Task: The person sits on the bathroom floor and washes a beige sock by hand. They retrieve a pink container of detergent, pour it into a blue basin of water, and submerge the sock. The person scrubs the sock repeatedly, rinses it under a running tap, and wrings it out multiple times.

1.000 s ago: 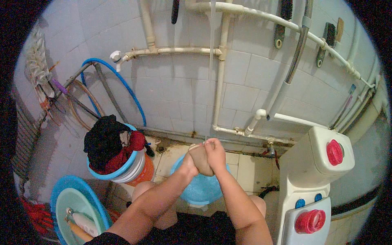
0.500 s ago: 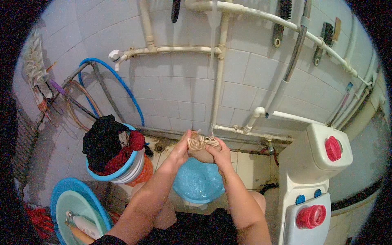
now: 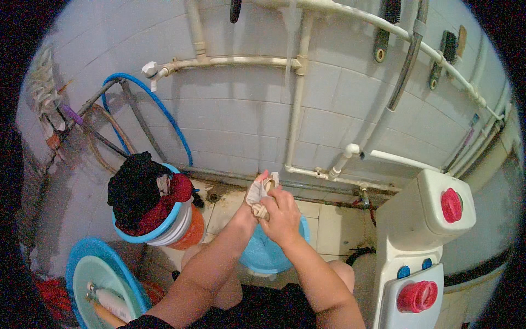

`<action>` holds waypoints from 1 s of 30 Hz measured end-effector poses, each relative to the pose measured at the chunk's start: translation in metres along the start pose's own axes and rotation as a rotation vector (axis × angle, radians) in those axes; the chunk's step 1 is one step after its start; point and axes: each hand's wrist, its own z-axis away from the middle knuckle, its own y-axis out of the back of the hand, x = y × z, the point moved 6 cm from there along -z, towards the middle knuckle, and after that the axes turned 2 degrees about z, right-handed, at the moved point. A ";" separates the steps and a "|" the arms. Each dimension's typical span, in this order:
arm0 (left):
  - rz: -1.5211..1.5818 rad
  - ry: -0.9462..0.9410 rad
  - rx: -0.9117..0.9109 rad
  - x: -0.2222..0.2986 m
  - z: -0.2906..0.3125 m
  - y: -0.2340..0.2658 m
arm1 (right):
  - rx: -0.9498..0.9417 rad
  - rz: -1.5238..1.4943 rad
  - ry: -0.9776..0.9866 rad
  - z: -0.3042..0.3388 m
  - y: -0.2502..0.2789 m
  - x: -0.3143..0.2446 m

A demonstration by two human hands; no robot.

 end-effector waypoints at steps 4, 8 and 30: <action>0.029 -0.003 -0.017 -0.011 -0.018 0.014 | -0.055 -0.012 -0.146 -0.007 -0.015 0.029; -0.042 -0.150 0.042 -0.017 -0.051 0.050 | -0.202 -0.057 -0.491 -0.006 -0.039 0.067; -0.399 -0.391 0.137 0.032 -0.039 0.050 | -0.005 -1.353 -1.191 0.033 -0.101 0.160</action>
